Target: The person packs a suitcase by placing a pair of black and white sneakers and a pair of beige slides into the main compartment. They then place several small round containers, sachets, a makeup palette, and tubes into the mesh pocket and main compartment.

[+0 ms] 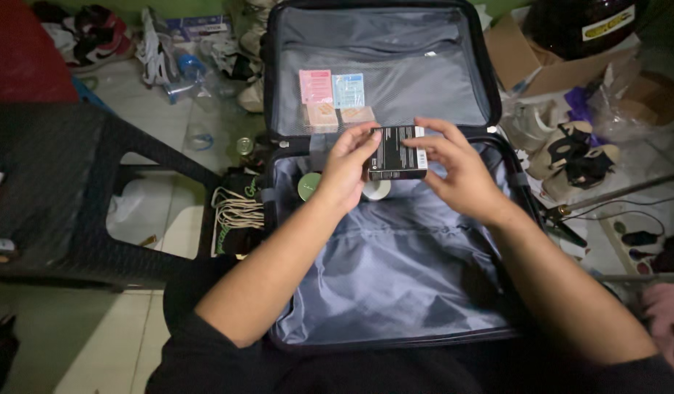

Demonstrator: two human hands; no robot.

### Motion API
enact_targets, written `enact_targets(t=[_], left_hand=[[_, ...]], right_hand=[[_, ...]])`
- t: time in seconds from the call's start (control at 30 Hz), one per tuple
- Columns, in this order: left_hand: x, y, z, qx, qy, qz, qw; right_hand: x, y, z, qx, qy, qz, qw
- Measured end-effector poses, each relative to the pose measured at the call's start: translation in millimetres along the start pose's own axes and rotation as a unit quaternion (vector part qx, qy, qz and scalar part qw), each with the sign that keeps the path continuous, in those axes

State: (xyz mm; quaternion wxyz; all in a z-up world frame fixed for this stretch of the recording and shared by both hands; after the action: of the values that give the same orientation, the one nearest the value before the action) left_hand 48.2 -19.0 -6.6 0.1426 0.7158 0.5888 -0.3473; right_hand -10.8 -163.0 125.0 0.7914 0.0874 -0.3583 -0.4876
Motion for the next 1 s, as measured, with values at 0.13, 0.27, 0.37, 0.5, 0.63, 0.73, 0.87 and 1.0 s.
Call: enact_targets(t=[0.13,0.27,0.37,0.5,0.63,0.73,0.87,1.0], left_hand=[[-2.1,-8.8,9.1,0.036,0.096,0.017,0.995],[-14.6,-15.2,3.4,-0.046,0.197,0.089,0.975],[-6.7,-14.6,18.3,-0.006,0.190,0.083,0.978],[-10.0,-15.4,21.1,-0.001,0.207,0.106,0.973],[-23.6,-28.5,13.4,-0.009,0.217,0.147,0.965],[-20.9,-34.6,10.0,0.001,0.262,0.126,0.957],[-22.1,-32.3,-5.1,-0.059,0.243,0.119,0.961],[-11.9,-28.3,4.3,-0.021,0.200,0.092,0.975]], right_hand=[[7.9,-12.1,-23.1,-0.030,-0.002,-0.008,1.000],[15.1,-24.0,-57.0,-0.122,-0.058,-0.022,0.991],[12.9,-26.8,-62.7,-0.098,0.026,-0.025,0.995],[19.4,-37.4,-84.3,-0.197,0.071,-0.054,0.976],[21.3,-36.2,-85.3,-0.189,0.076,-0.083,0.975],[16.6,-35.0,-82.1,-0.163,0.121,-0.091,0.975],[10.9,-30.9,-77.3,-0.162,0.172,-0.068,0.969],[0.9,-28.9,-64.6,-0.153,0.212,-0.039,0.965]])
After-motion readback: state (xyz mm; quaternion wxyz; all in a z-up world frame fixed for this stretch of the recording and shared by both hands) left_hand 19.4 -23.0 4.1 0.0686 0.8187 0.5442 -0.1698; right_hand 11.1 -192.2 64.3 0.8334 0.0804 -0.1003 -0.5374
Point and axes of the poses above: each hand's wrist, its own y-axis towards the middle knuckle, its own x-axis out of the back of the hand, z = x × y, the point moved 9 cm from there along y, towards the middle knuckle, and after that the axes turned 9 degrees about x, right-handed, at the moved point
